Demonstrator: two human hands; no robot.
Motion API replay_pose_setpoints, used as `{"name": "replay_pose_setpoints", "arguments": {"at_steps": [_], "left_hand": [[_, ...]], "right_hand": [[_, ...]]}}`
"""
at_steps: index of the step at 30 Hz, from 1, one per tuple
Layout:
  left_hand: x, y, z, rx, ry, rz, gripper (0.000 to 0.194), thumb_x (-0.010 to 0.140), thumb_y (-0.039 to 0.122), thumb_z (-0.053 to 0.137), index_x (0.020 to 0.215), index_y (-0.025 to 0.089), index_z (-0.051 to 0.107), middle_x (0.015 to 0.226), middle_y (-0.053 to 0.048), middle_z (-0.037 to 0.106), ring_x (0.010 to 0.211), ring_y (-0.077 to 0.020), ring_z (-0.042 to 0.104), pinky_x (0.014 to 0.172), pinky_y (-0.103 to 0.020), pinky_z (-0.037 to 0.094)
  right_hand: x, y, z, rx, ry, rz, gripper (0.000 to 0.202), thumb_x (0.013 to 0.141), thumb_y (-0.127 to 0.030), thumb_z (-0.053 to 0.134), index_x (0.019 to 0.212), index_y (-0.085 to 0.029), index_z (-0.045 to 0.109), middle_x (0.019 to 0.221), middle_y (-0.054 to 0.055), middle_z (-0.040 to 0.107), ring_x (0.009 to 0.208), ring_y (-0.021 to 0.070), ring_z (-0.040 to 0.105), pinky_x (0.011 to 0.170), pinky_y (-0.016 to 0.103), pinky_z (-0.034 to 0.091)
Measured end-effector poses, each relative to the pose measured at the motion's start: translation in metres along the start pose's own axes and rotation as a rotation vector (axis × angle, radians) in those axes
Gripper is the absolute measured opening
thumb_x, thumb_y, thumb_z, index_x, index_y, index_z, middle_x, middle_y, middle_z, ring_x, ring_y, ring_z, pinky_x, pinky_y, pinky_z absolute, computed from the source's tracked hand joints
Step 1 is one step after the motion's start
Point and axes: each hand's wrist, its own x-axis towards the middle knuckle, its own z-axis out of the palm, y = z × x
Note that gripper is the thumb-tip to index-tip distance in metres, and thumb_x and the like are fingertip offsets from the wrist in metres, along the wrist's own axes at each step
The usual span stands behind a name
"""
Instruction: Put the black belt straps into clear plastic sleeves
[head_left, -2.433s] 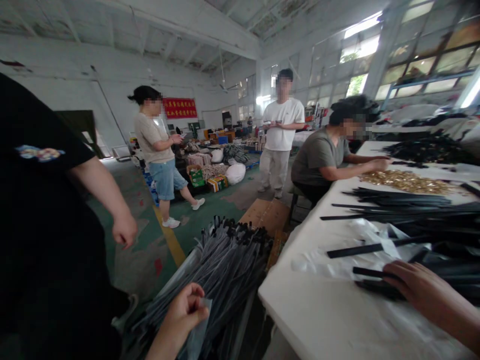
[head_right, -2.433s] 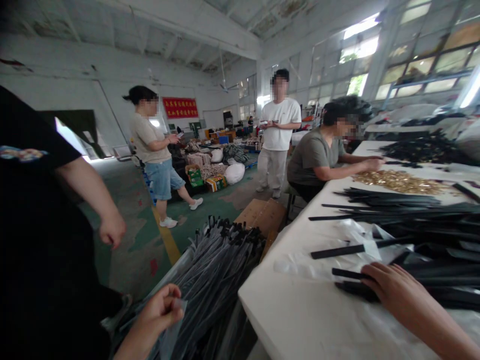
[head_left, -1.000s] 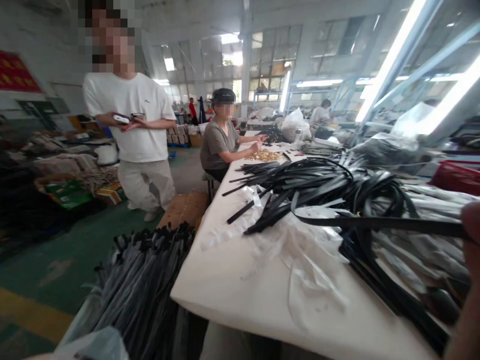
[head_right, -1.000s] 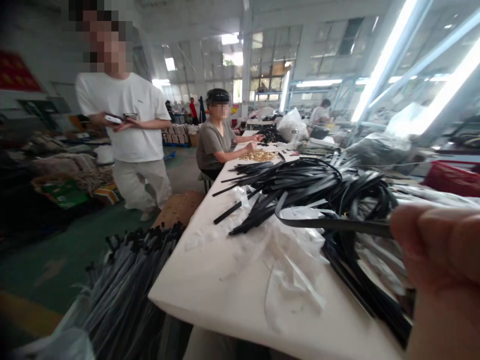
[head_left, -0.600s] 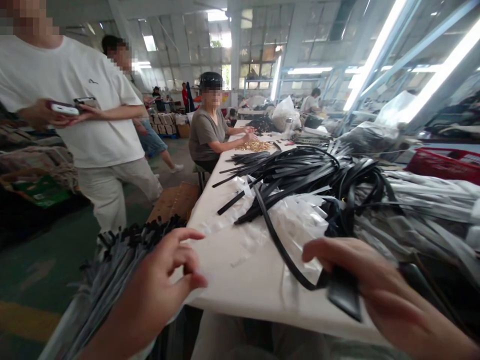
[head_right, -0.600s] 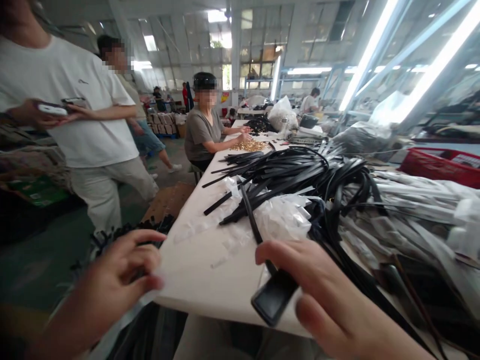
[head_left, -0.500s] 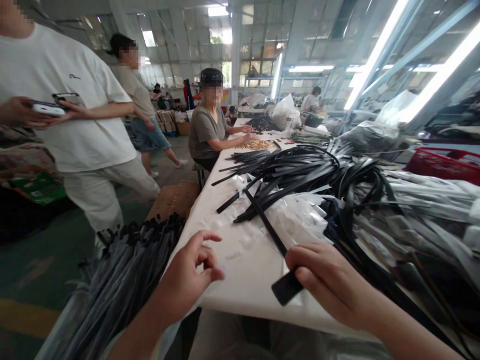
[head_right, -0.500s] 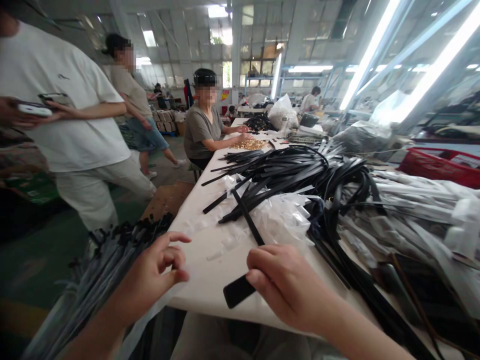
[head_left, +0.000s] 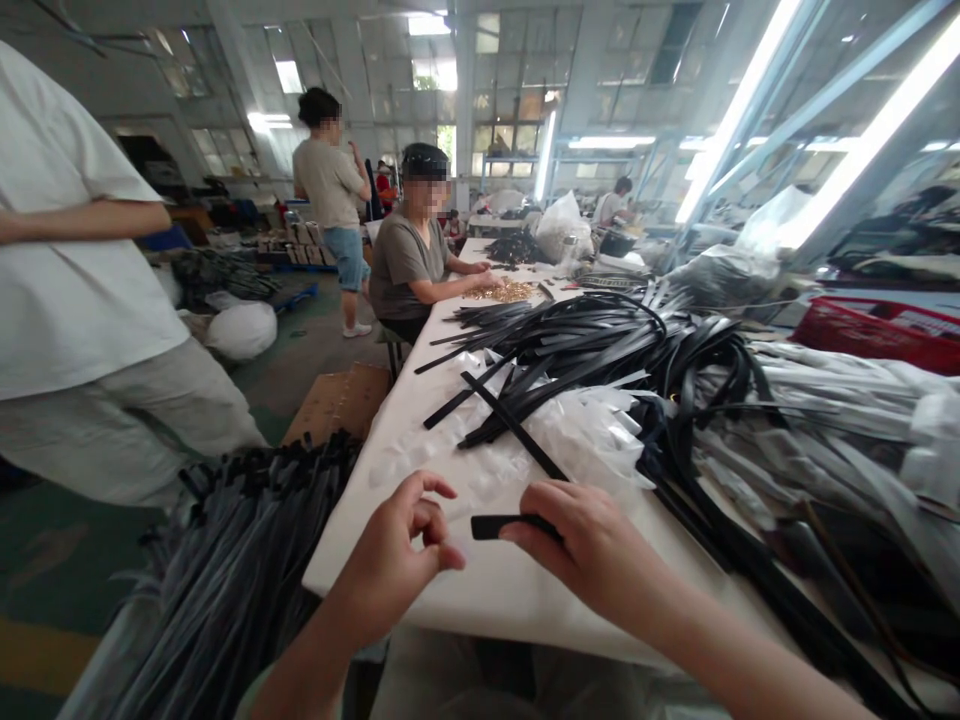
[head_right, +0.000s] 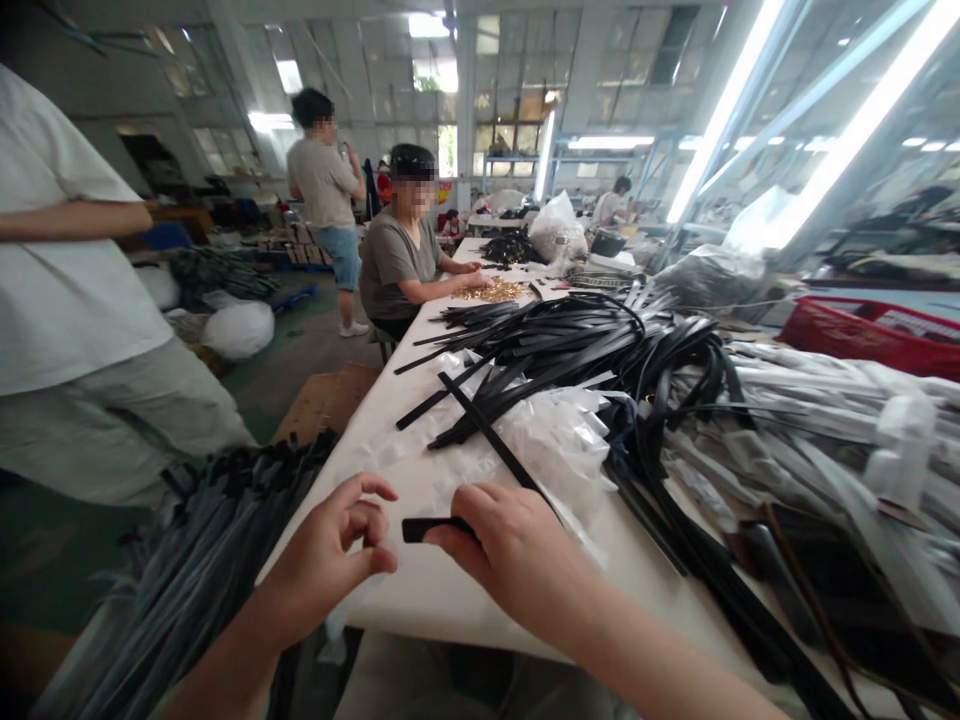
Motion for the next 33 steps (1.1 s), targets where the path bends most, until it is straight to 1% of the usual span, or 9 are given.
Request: {"name": "replay_pose_setpoints", "arguments": {"at_steps": [8,12,15,19,22,25,29,31,33], "left_hand": [[-0.002,0.001,0.004,-0.002,-0.043,0.013,0.048,0.064,0.008,0.067,0.107,0.020,0.050,0.060,0.009,0.057,0.064,-0.0129,0.057,0.071,-0.024,0.042],[-0.001,0.001,0.007,0.027,-0.089,0.006,0.054,0.066,0.012,0.067,0.117,0.021,0.049,0.067,0.006,0.066,0.070,-0.0157,0.062,0.073,-0.026,0.043],[0.001,0.004,0.011,0.067,-0.091,0.003,0.053,0.066,0.014,0.067,0.117,0.021,0.052,0.069,0.005,0.067,0.074,-0.0168,0.063,0.075,-0.026,0.043],[0.003,0.012,0.016,0.057,-0.127,0.018,0.053,0.065,0.012,0.063,0.117,0.019,0.054,0.070,0.004,0.066,0.076,-0.0168,0.063,0.076,-0.026,0.044],[0.003,0.012,0.018,0.041,-0.152,0.009,0.053,0.065,0.011,0.059,0.117,0.017,0.053,0.068,0.005,0.065,0.074,-0.0165,0.063,0.074,-0.025,0.045],[0.004,0.006,0.014,0.087,-0.181,-0.016,0.053,0.065,0.013,0.057,0.118,0.018,0.053,0.066,0.005,0.067,0.071,-0.0171,0.064,0.071,-0.025,0.044],[0.005,-0.005,0.008,0.215,-0.171,-0.070,0.060,0.061,0.012,0.058,0.121,0.020,0.053,0.067,0.005,0.068,0.072,-0.0177,0.064,0.072,-0.026,0.043],[0.006,-0.010,0.010,0.244,-0.181,-0.077,0.062,0.060,0.011,0.058,0.121,0.018,0.054,0.067,0.005,0.069,0.072,-0.0179,0.064,0.072,-0.026,0.043],[0.007,-0.014,0.015,0.242,-0.190,-0.067,0.062,0.058,0.010,0.057,0.119,0.018,0.056,0.067,0.004,0.068,0.073,-0.0183,0.064,0.071,-0.026,0.043]], "right_hand": [[-0.002,-0.002,0.006,-0.034,-0.051,-0.021,0.032,0.096,-0.040,0.047,0.073,-0.018,0.051,0.064,-0.001,0.056,0.059,0.0124,0.051,0.055,0.026,0.026],[0.002,-0.001,0.001,-0.109,-0.132,-0.045,0.027,0.094,-0.035,0.051,0.074,-0.018,0.053,0.067,0.000,0.059,0.060,0.0123,0.053,0.055,0.027,0.023],[0.007,0.000,0.000,-0.163,-0.205,-0.077,0.024,0.094,-0.033,0.051,0.076,-0.017,0.056,0.068,0.000,0.062,0.059,0.0118,0.054,0.055,0.028,0.021],[0.013,0.002,0.013,-0.195,-0.254,-0.103,0.024,0.096,-0.029,0.046,0.077,-0.017,0.056,0.069,0.001,0.064,0.060,0.0127,0.056,0.055,0.029,0.020],[0.011,0.006,0.026,-0.205,-0.282,-0.154,0.018,0.095,-0.024,0.047,0.080,-0.017,0.055,0.071,0.002,0.065,0.062,0.0142,0.058,0.055,0.029,0.021],[0.005,0.016,0.031,-0.190,-0.259,-0.133,0.017,0.094,-0.026,0.048,0.080,-0.017,0.054,0.074,0.002,0.066,0.064,0.0147,0.060,0.055,0.029,0.022],[-0.002,0.033,0.036,-0.217,-0.227,-0.041,0.028,0.097,-0.032,0.043,0.076,-0.018,0.054,0.069,0.001,0.066,0.059,0.0136,0.059,0.053,0.029,0.021],[-0.002,0.034,0.044,-0.242,-0.212,-0.067,0.030,0.098,-0.031,0.040,0.076,-0.017,0.055,0.069,0.002,0.066,0.058,0.0135,0.059,0.053,0.030,0.021],[0.000,0.029,0.055,-0.263,-0.189,-0.138,0.029,0.099,-0.029,0.038,0.080,-0.017,0.057,0.071,0.002,0.066,0.060,0.0146,0.060,0.054,0.030,0.023]]}}
